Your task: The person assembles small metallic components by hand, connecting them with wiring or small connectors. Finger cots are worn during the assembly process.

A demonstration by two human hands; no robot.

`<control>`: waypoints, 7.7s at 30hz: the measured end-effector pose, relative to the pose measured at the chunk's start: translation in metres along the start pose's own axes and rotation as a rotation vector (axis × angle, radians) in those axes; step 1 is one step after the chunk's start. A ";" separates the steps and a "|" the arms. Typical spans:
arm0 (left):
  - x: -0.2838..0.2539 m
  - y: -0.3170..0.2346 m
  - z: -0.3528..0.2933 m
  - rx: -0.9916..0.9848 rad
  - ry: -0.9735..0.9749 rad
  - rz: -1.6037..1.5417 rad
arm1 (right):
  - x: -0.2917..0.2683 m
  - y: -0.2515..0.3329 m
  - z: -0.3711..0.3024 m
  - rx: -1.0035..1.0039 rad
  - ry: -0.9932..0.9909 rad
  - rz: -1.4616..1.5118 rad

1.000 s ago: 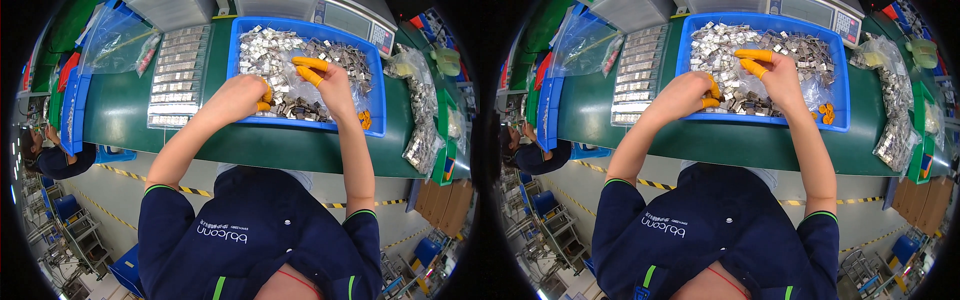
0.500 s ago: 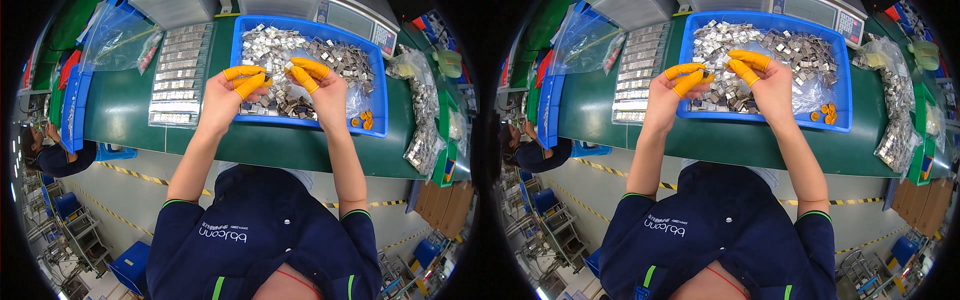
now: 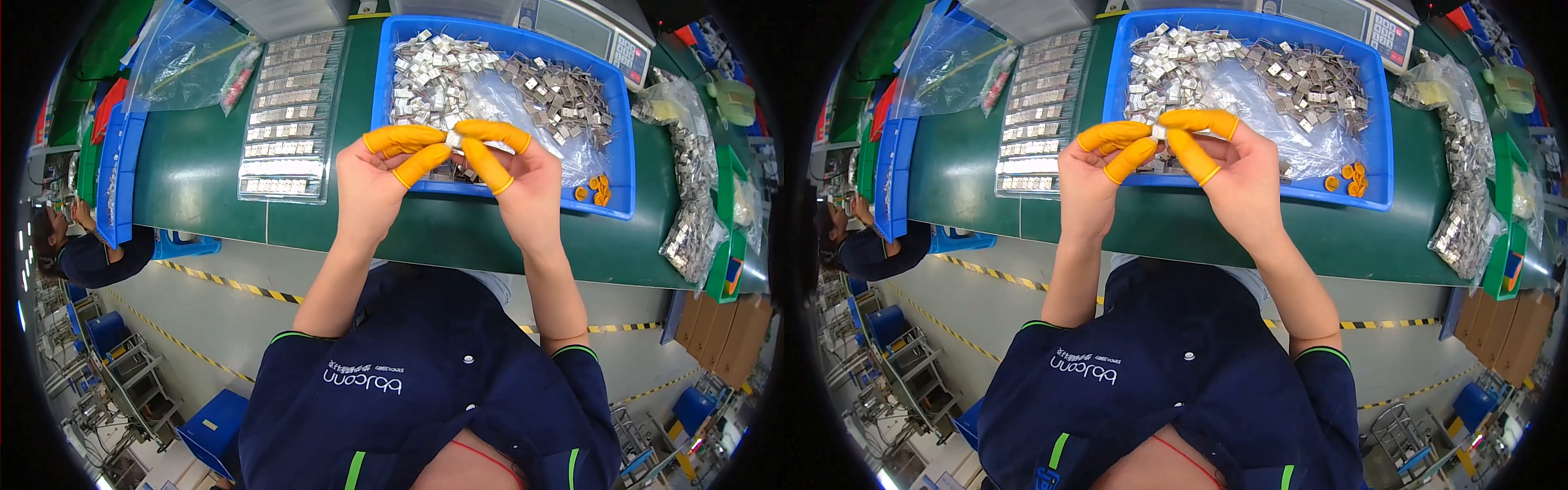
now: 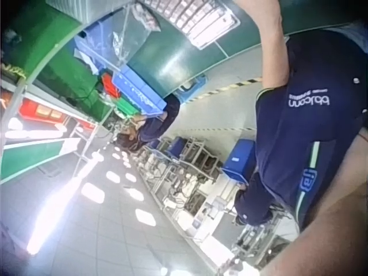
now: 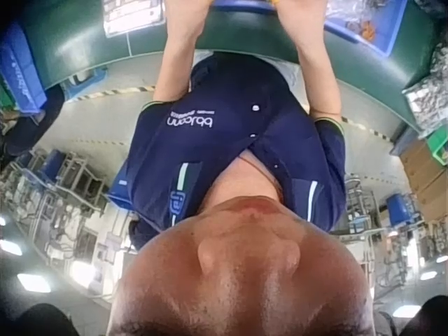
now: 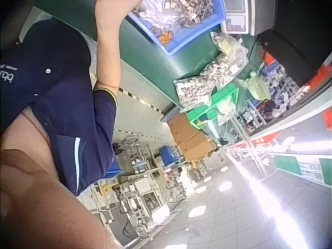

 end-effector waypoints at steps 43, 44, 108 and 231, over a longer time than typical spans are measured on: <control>0.017 0.017 -0.035 -0.376 0.281 -0.232 | -0.012 0.008 -0.036 0.117 0.316 -0.003; 0.017 0.018 -0.035 -0.350 0.279 -0.222 | -0.013 0.011 -0.038 0.097 0.307 -0.093; -0.006 -0.025 -0.006 0.253 0.043 0.753 | -0.012 0.011 0.004 0.097 0.063 -0.176; 0.013 0.001 -0.015 -0.202 0.237 -0.002 | -0.004 0.018 -0.015 -0.424 0.190 -0.516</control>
Point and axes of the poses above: each hand's wrist, its own z-axis towards the middle knuckle, its own x-axis out of the palm, y = z × x, the point moved 5 cm from there along z, towards the middle knuckle, and after that the axes turned 4 degrees about -x, right-handed, at the moved point
